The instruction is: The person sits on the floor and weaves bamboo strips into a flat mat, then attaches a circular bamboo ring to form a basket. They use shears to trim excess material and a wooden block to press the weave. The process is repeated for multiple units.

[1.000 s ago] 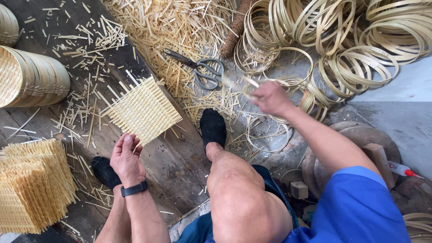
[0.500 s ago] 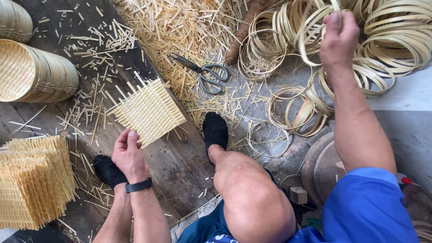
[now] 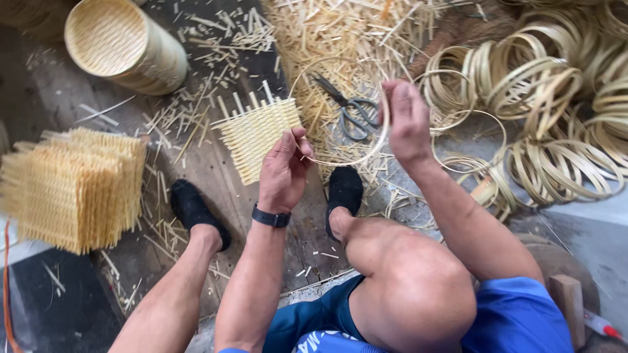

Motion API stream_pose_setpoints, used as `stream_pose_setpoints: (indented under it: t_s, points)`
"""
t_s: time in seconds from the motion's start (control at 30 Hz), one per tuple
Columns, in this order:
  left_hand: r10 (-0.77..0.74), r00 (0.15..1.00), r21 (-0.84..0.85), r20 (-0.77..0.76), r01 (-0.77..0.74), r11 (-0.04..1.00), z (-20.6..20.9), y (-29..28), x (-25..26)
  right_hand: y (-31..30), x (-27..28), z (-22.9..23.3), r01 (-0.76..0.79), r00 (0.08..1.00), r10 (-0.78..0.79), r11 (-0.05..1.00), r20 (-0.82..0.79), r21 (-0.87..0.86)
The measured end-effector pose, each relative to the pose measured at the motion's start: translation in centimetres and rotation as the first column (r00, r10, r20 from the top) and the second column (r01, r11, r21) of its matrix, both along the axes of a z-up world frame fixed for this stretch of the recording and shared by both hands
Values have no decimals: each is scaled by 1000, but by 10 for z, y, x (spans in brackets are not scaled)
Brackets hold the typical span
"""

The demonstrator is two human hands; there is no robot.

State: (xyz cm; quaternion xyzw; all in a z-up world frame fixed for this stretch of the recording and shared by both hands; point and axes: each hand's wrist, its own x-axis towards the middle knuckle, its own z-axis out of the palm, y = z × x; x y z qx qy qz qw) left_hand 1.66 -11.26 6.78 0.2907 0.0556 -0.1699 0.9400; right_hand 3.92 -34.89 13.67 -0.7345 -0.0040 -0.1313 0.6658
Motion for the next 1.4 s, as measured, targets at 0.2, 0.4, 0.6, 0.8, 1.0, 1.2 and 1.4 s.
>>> stream_pose_setpoints:
  t_s: [0.2, 0.4, 0.6, 0.8, 1.0, 1.2, 1.4]
  points:
    - [154, 971, -25, -181, -161, 987, 12, 29, 5, 41, -13, 31, -216, 787, 571, 607, 231, -764]
    - [213, 970, 45, -115, -209, 977, 34, 38, 3, 56, 0, 38, -454, 776, 626, 636, 74, -624]
    - [201, 979, 215, -14, -194, 957, 48, 35, 1, 73, 2, 59, -733, 662, 604, 647, -445, -212]
    - [39, 966, 502, 257, -168, 848, 48, 34, -24, 87, 7, 90, -574, 804, 439, 748, -402, -333]
    - [48, 988, 216, 150, -80, 973, 38, 44, -22, 91, 27, 112, -25, 574, 734, 460, 364, -888]
    - [23, 993, 264, 115, -52, 963, 59, 59, -17, 90, 31, 80, -225, 614, 771, 377, 170, -899]
    - [-179, 973, 286, -144, 214, 934, 73, 47, 15, 113, 18, 81, -215, 506, 845, 317, 172, -924]
